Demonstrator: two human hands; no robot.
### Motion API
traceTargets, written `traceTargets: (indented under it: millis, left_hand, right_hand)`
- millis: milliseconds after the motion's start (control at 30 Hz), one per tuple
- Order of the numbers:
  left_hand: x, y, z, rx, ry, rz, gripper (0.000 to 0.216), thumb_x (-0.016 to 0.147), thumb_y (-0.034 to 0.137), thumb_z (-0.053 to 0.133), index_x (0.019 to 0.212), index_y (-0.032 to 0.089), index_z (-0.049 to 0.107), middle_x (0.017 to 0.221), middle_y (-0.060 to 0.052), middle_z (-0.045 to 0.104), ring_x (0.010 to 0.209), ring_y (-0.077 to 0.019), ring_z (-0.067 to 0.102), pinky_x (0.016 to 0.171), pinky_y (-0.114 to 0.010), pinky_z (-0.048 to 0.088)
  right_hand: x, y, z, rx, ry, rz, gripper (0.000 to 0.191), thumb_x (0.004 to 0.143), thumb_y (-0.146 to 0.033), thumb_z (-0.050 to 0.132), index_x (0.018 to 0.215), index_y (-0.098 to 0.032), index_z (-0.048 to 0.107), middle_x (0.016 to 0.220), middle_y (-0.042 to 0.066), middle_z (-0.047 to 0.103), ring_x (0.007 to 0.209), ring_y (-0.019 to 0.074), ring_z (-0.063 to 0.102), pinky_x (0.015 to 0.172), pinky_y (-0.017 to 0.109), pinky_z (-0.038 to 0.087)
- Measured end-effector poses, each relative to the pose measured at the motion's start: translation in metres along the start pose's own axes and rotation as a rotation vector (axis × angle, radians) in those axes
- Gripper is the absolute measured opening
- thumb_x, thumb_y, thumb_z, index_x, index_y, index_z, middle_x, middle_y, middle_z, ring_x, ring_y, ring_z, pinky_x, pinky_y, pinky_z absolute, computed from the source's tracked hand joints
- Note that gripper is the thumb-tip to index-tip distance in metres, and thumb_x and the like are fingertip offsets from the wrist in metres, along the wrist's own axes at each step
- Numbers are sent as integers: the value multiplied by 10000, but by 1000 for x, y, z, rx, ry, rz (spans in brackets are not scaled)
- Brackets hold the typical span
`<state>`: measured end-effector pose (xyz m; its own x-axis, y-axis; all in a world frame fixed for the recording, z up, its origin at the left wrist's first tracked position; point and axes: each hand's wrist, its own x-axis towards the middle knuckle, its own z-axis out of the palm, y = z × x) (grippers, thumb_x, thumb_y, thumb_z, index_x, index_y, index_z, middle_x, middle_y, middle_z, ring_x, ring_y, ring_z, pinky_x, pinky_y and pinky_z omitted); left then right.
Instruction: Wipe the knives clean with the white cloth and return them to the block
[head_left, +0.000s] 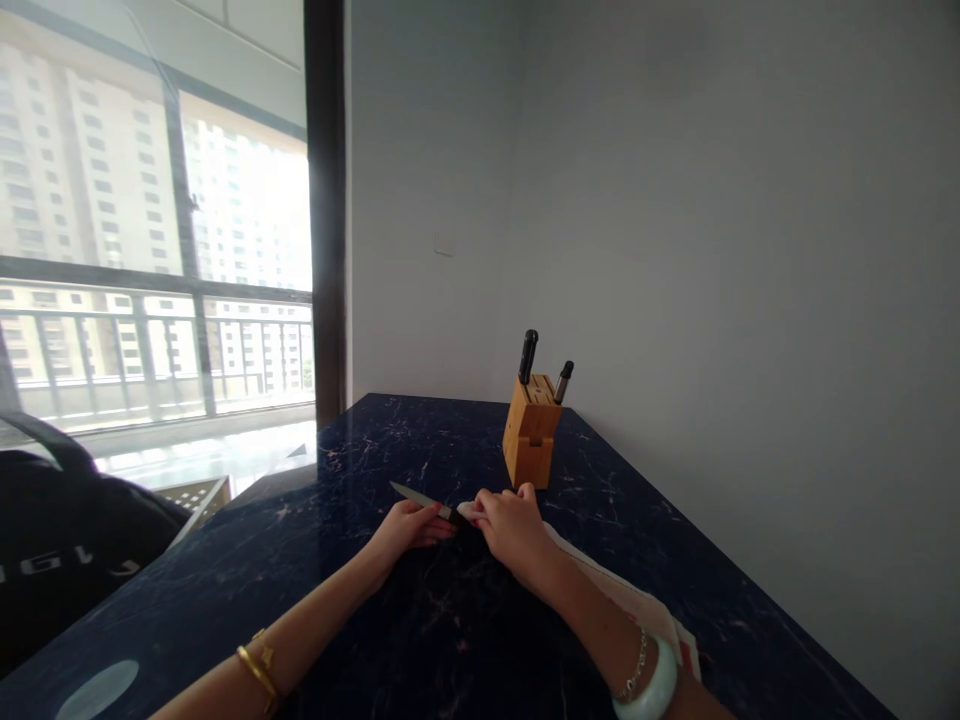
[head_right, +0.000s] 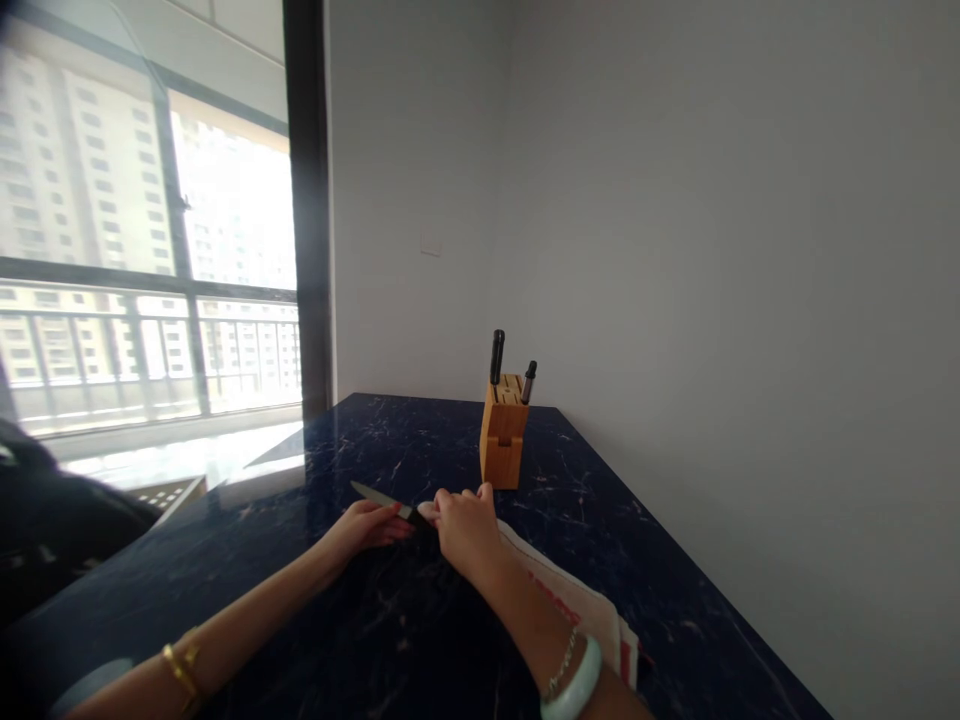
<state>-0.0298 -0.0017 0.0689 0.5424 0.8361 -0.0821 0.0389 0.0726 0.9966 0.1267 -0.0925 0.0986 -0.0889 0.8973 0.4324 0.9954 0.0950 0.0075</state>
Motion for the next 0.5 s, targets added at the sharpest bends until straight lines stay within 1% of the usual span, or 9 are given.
traceTargets:
  millis: [167, 267, 400, 500]
  left_hand:
    - [2, -2, -2, -38, 10, -11, 418, 604, 493, 647, 752, 103, 616, 790, -124, 694, 737, -202, 651, 639, -263, 470]
    - [4, -4, -5, -48, 5, -20, 416, 609, 491, 646, 753, 102, 619, 790, -124, 692, 745, -201, 650, 653, -261, 471]
    - [5, -6, -8, -40, -17, -26, 418, 628, 496, 633, 778, 106, 623, 820, -127, 690, 762, -201, 648, 661, -261, 472]
    - [8, -8, -7, -38, -30, -21, 438, 612, 515, 641, 794, 117, 616, 819, -115, 692, 759, -202, 649, 646, -259, 468]
  right_hand:
    - [-1, -11, 3, 49, 93, -68, 74, 842, -194, 418, 867, -214, 485, 854, 0, 594, 815, 150, 482, 722, 297, 213]
    - [-1, -12, 3, 79, 76, -107, 74, 824, -179, 436, 874, -212, 480, 870, 1, 595, 820, 153, 479, 726, 299, 217]
    - [0, -4, 1, 93, 23, -101, 52, 796, -175, 461, 842, -194, 477, 823, 4, 605, 775, 155, 490, 733, 312, 216]
    - [0, -3, -1, 147, 43, -139, 52, 811, -193, 452, 855, -201, 477, 845, -9, 602, 793, 145, 489, 755, 310, 217]
